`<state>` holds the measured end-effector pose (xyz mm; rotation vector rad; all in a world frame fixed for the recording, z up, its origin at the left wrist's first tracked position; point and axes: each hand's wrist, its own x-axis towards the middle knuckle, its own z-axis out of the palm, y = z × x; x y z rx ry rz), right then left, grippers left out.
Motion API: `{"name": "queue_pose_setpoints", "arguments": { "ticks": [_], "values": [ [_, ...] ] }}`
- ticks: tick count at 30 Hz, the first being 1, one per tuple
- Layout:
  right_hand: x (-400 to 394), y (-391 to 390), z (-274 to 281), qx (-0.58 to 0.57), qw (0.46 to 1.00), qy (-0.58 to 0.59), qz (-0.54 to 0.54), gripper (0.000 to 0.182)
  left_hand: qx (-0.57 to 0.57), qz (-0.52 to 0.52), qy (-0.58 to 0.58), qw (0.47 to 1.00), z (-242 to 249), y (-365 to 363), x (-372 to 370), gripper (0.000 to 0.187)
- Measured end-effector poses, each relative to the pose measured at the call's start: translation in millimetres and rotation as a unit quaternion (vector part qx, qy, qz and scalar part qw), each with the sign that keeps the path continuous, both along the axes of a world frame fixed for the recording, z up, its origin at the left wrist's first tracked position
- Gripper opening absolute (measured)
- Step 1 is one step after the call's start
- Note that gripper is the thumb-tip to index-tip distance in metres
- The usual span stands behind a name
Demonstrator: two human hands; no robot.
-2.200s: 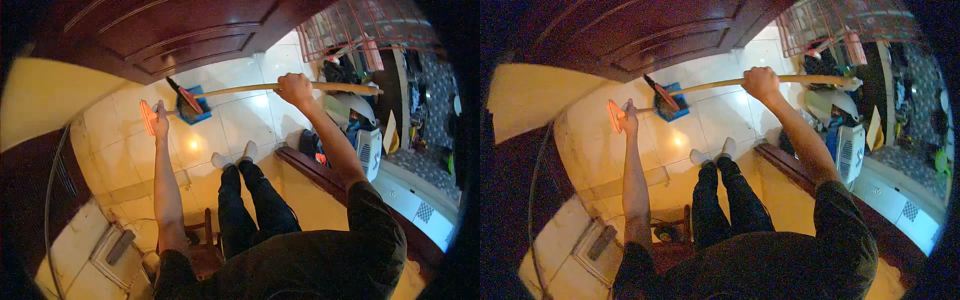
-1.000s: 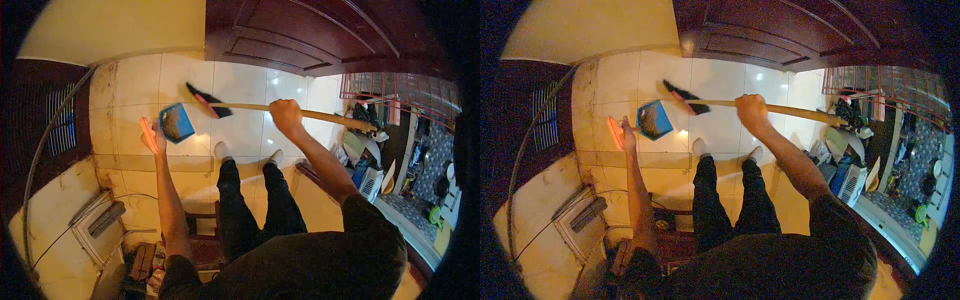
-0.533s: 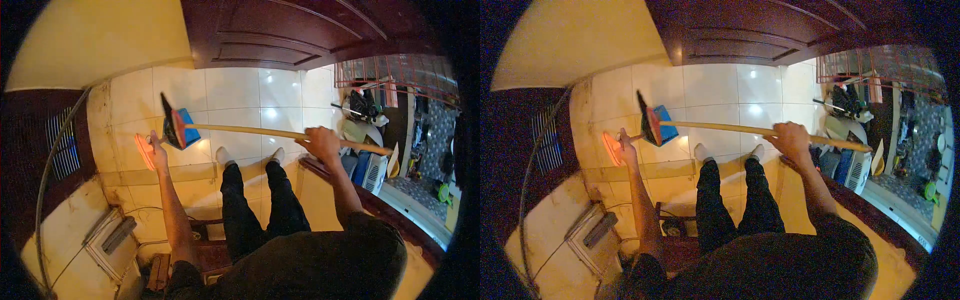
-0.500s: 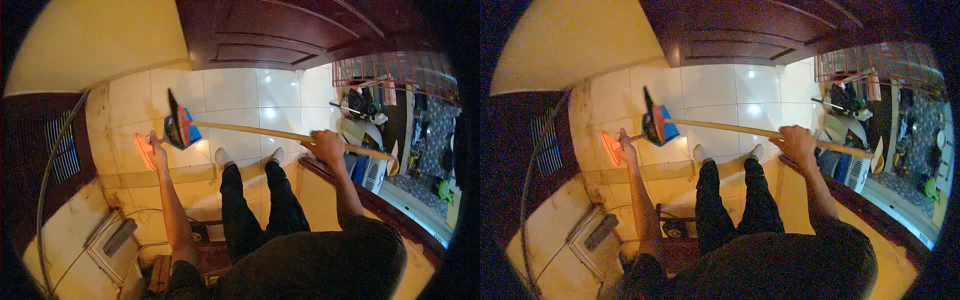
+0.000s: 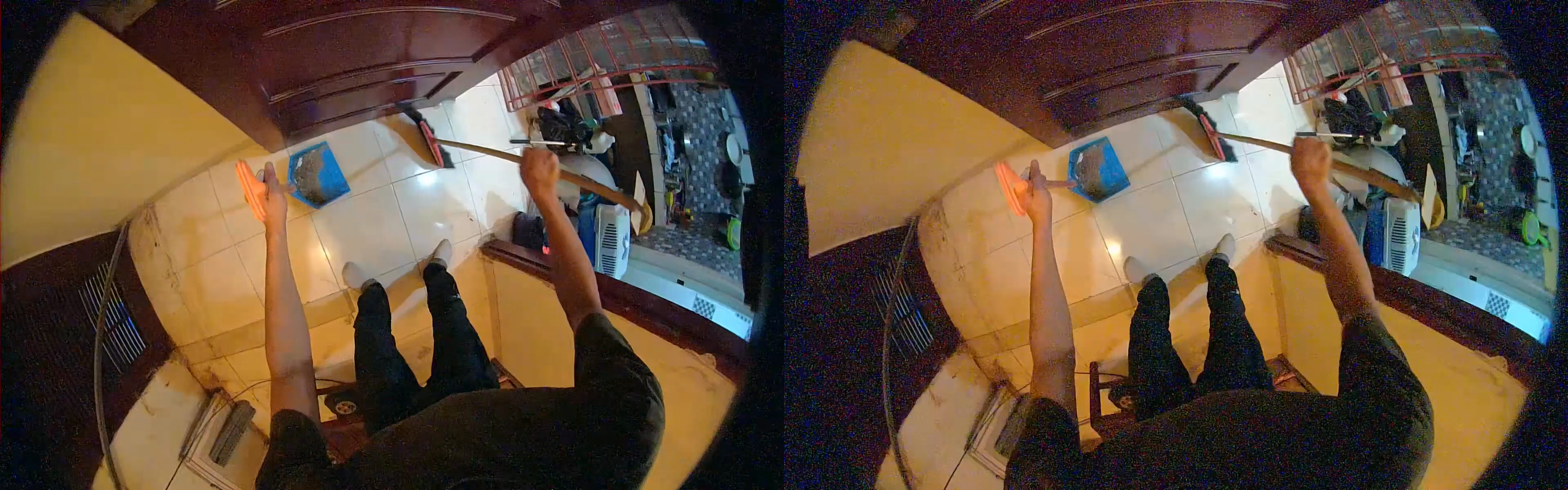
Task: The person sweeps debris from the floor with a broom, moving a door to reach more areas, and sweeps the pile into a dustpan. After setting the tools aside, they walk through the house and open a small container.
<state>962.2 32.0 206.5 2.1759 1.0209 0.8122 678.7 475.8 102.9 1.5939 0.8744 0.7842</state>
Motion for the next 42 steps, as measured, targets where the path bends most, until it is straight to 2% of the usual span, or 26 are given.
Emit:
{"name": "queue_pose_setpoints", "arguments": {
  "ticks": [1,2,3,4,5,6,8,10,12,13,15,18,20,22,24,26,28,30,31,32,34,36,38,40,41,42],
  "values": [
    [-2,15,-9,-0.081,0.995,-0.020,-0.053,0.011,0.001,-0.002,-0.001,1.000,1,-3,10,0.045],
    [10,20,-36,-0.029,0.992,0.092,-0.082,0.011,-0.002,0.001,0.006,1.000,5,-10,19,0.034],
    [14,25,-55,-0.028,0.991,0.109,-0.074,0.011,-0.005,0.003,0.014,1.000,10,-15,28,0.032],
    [0,46,-43,-0.018,0.992,0.115,-0.045,0.012,-0.003,-0.002,0.015,1.000,18,-20,37,0.032],
    [9,55,-65,-0.060,0.965,0.214,-0.142,0.012,0.066,0.030,0.004,0.997,26,-26,45,0.032],
    [-7,80,-42,-0.072,0.970,0.201,-0.113,0.014,0.132,0.061,-0.009,0.989,30,-30,52,0.035],
    [-17,96,-31,-0.043,0.989,0.137,-0.024,0.013,0.098,0.030,0.014,0.995,13,-23,55,0.032],
    [-20,110,-27,-0.039,0.985,0.161,-0.038,0.012,0.067,0.006,0.029,0.997,5,-18,61,0.032],
    [-22,126,-33,-0.034,0.971,0.228,-0.058,0.011,0.165,0.008,-0.022,0.986,7,-16,66,0.039],
    [-28,135,-28,-0.041,0.972,0.228,-0.030,0.011,0.167,0.008,-0.024,0.986,7,-16,66,0.039],
    [-37,145,-17,-0.046,0.973,0.226,-0.003,0.011,0.053,-0.032,0.024,0.998,9,-17,63,0.054],
    [-43,150,2,-0.035,0.965,0.256,0.029,0.013,0.077,-0.013,-0.014,0.997,28,-27,62,0.061],
    [-44,144,40,-0.058,0.931,0.357,-0.048,0.014,0.066,-0.007,-0.029,0.997,23,-26,53,0.065],
    [-48,124,72,-0.050,0.910,0.381,-0.157,0.012,0.053,0.000,-0.043,0.998,-15,-17,36,0.068],
    [-54,78,91,-0.012,0.917,0.375,-0.135,0.020,0.037,-0.088,0.095,0.991,-94,13,10,0.069],
    [-66,36,117,0.010,0.890,0.394,-0.229,0.030,0.064,-0.066,0.117,0.989,-107,12,0,0.069],
    [-78,-7,139,-0.001,0.853,0.402,-0.332,0.034,0.091,-0.045,0.139,0.985,-87,-1,-5,0.069],
    [-91,-47,160,0.029,0.838,0.385,-0.385,0.030,-0.020,-0.013,0.040,0.999,-12,-40,12,0.057],
    [-95,-65,170,0.035,0.841,0.372,-0.392,0.031,-0.018,-0.020,0.035,0.999,15,-54,22,0.057],
    [-97,-81,176,0.039,0.843,0.360,-0.399,0.032,-0.022,-0.014,0.023,0.999,40,-68,32,0.033],
    [-91,-109,177,0.061,0.864,0.313,-0.390,0.032,-0.027,-0.013,0.013,0.999,66,-89,51,0.041],
    [-79,-133,170,0.078,0.881,0.269,-0.382,0.033,-0.092,-0.032,0.007,0.995,74,-108,69,0.044],
    [-41,-153,151,0.051,0.909,0.172,-0.375,0.031,-0.065,-0.028,0.016,0.997,57,-123,89,0.044],
    [6,-173,137,0.071,0.912,0.143,-0.378,0.025,-0.037,-0.032,0.028,0.998,30,-143,109,0.044],
    [33,-178,133,0.078,0.901,0.155,-0.397,0.022,-0.037,-0.033,0.039,0.998,12,-151,121,0.028],
    [62,-181,131,0.086,0.892,0.164,-0.412,0.020,-0.036,-0.030,0.046,0.998,3,-158,136,0.049]
  ]
}}
